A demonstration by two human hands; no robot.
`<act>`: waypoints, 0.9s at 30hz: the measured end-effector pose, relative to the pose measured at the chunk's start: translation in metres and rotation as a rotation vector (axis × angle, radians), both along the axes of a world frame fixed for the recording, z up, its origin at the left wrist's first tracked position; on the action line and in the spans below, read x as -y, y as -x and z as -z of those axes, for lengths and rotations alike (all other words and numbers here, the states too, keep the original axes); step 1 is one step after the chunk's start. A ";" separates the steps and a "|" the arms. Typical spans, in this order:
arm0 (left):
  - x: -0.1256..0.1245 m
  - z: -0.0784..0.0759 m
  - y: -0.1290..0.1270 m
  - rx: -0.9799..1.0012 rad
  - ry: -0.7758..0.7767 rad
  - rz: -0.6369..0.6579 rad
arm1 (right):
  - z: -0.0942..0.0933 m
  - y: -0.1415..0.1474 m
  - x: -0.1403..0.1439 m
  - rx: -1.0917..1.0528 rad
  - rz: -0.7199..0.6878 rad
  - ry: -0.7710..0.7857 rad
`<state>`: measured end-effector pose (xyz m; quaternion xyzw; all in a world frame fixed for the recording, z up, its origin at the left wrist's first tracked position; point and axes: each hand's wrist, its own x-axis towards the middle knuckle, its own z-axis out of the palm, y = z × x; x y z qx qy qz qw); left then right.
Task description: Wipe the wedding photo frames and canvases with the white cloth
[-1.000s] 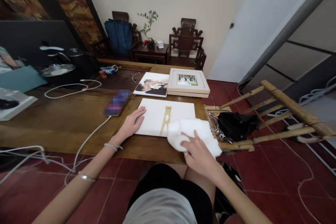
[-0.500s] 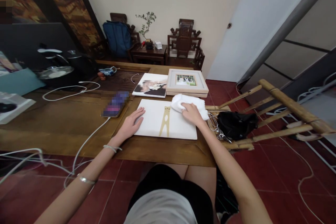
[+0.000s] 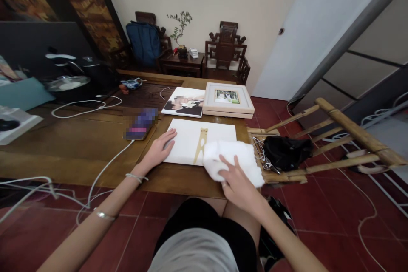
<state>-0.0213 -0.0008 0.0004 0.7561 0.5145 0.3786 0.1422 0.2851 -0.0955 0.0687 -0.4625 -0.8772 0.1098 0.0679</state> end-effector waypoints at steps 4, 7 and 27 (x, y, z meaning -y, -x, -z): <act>0.000 0.000 0.000 -0.001 -0.001 0.000 | -0.006 -0.002 0.023 -0.042 0.056 0.086; 0.000 0.000 0.000 -0.004 0.004 -0.004 | -0.010 0.001 -0.002 -0.038 0.098 0.092; 0.000 0.000 0.001 -0.004 0.021 0.001 | 0.011 0.065 -0.055 0.105 -0.092 -0.096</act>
